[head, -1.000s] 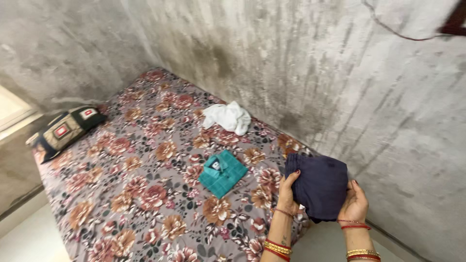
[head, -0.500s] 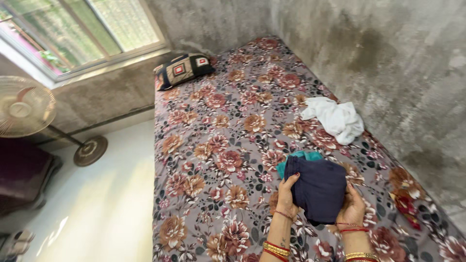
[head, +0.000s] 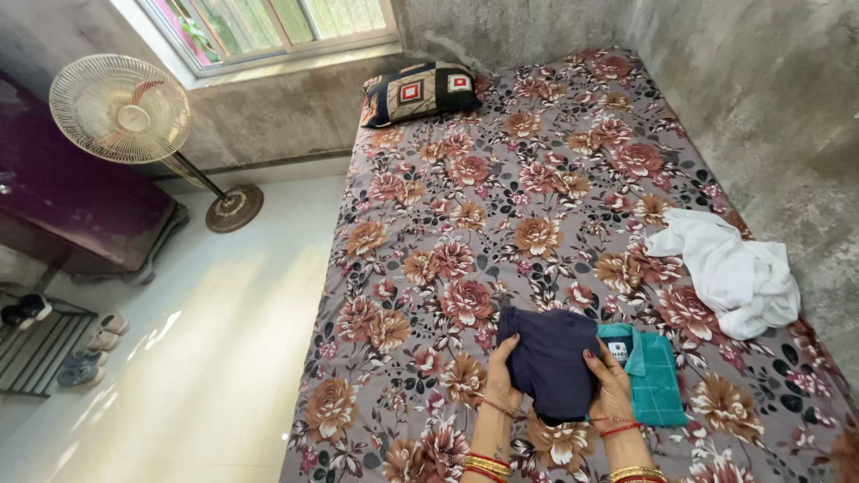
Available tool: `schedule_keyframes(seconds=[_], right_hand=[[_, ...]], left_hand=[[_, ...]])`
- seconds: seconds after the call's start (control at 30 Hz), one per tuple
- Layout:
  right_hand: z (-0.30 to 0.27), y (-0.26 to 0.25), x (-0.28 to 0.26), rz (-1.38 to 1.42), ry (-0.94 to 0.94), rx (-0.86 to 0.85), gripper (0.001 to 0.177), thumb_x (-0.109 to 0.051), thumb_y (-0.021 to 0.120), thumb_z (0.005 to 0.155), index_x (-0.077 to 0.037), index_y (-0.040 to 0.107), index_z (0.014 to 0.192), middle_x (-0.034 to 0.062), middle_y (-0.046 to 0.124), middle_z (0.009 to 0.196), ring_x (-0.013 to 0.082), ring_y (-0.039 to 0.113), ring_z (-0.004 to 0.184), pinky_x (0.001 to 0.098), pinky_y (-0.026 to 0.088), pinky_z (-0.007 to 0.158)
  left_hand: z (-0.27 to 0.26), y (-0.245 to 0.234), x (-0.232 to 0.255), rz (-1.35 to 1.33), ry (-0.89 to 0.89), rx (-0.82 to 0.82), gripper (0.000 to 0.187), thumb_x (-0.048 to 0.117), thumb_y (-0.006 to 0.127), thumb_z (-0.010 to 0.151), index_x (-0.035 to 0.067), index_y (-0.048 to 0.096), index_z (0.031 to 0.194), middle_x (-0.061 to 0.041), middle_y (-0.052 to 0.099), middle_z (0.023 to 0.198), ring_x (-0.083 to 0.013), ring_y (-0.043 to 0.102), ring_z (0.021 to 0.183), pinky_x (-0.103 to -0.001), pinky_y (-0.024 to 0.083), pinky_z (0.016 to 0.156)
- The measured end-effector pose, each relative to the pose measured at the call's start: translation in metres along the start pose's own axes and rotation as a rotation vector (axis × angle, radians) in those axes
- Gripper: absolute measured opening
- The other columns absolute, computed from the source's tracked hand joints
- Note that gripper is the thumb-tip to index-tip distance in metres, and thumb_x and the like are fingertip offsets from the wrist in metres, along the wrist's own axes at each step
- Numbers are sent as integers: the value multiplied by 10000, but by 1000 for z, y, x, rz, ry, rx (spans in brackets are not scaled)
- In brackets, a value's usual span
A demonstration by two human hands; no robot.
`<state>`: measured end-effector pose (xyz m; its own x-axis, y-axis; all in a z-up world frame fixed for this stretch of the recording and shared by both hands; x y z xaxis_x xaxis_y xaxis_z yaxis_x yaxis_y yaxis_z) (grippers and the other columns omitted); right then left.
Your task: The person takes folded clothes one by one from a shelf and places them on a bed. The items handled include a teal shirt, dark blue shorts, blue jeans, a lavender t-shirt, light blue jeans, a green shirt, black pants, a green checkered shirt, a white shirt, brown shorts, and a dark blue t-shirt.
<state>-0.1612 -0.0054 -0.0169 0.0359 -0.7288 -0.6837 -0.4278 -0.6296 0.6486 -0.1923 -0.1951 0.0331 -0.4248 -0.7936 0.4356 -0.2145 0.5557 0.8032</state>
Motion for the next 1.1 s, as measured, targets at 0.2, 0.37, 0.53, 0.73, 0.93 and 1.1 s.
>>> schedule_keyframes(seconds=[0.2, 0.37, 0.53, 0.73, 0.93, 1.1], right_hand=[[75, -12, 50, -27, 68, -39, 550, -30, 711, 858, -53, 602, 1397, 46, 687, 1281, 186, 647, 1154, 379, 512, 1017], [130, -38, 90, -40, 114, 26, 558, -5, 693, 866, -71, 590, 1411, 43, 680, 1270, 183, 639, 1152, 388, 519, 1008], [178, -67, 117, -69, 113, 72, 551, 6, 693, 880, -50, 589, 1418, 43, 677, 1283, 173, 634, 1157, 364, 509, 1021], [225, -79, 133, -134, 36, 50, 591, 32, 691, 873, -12, 555, 1446, 84, 636, 1353, 191, 610, 1203, 346, 492, 1043], [245, -76, 137, -636, -83, 60, 617, 7, 661, 903, -57, 509, 1498, 115, 564, 1512, 219, 543, 1381, 336, 431, 1129], [212, -51, 120, -1392, -600, 116, 564, -163, 560, 998, -107, 444, 1547, 187, 382, 1625, 383, 379, 1478, 457, 342, 1172]], left_hand=[[64, -46, 2, -28, -28, 56, 394, 266, 693, 882, 54, 703, 1213, -94, 755, 1189, -256, 725, 1061, -399, 578, 971], [138, -97, -15, -48, -86, 123, 397, 278, 690, 876, 39, 702, 1192, -119, 756, 1180, -276, 726, 1058, -417, 574, 976], [203, -150, -38, -31, -43, 123, 380, 231, 670, 898, 12, 700, 1207, -121, 759, 1174, -261, 732, 1047, -393, 580, 962], [254, -210, -37, 245, 52, 250, 309, 112, 740, 884, -10, 694, 1163, -100, 747, 1063, -237, 707, 927, -386, 573, 853], [246, -240, 5, 979, 299, 636, 420, 99, 736, 841, 12, 664, 1246, -123, 649, 1220, -274, 598, 1117, -389, 482, 973], [206, -187, 15, 1501, 704, 668, 542, 155, 695, 857, 78, 577, 1380, -158, 469, 1486, -362, 421, 1392, -453, 354, 1150]])
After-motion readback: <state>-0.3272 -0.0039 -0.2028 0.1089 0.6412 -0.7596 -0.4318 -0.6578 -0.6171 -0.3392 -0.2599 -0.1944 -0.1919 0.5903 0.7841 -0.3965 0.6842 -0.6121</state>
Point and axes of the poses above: each hand's wrist, its own z-axis towards the middle knuckle, its own y-axis out of the palm, x = y × z, the point moved 8 cm from there along z, towards the middle knuckle
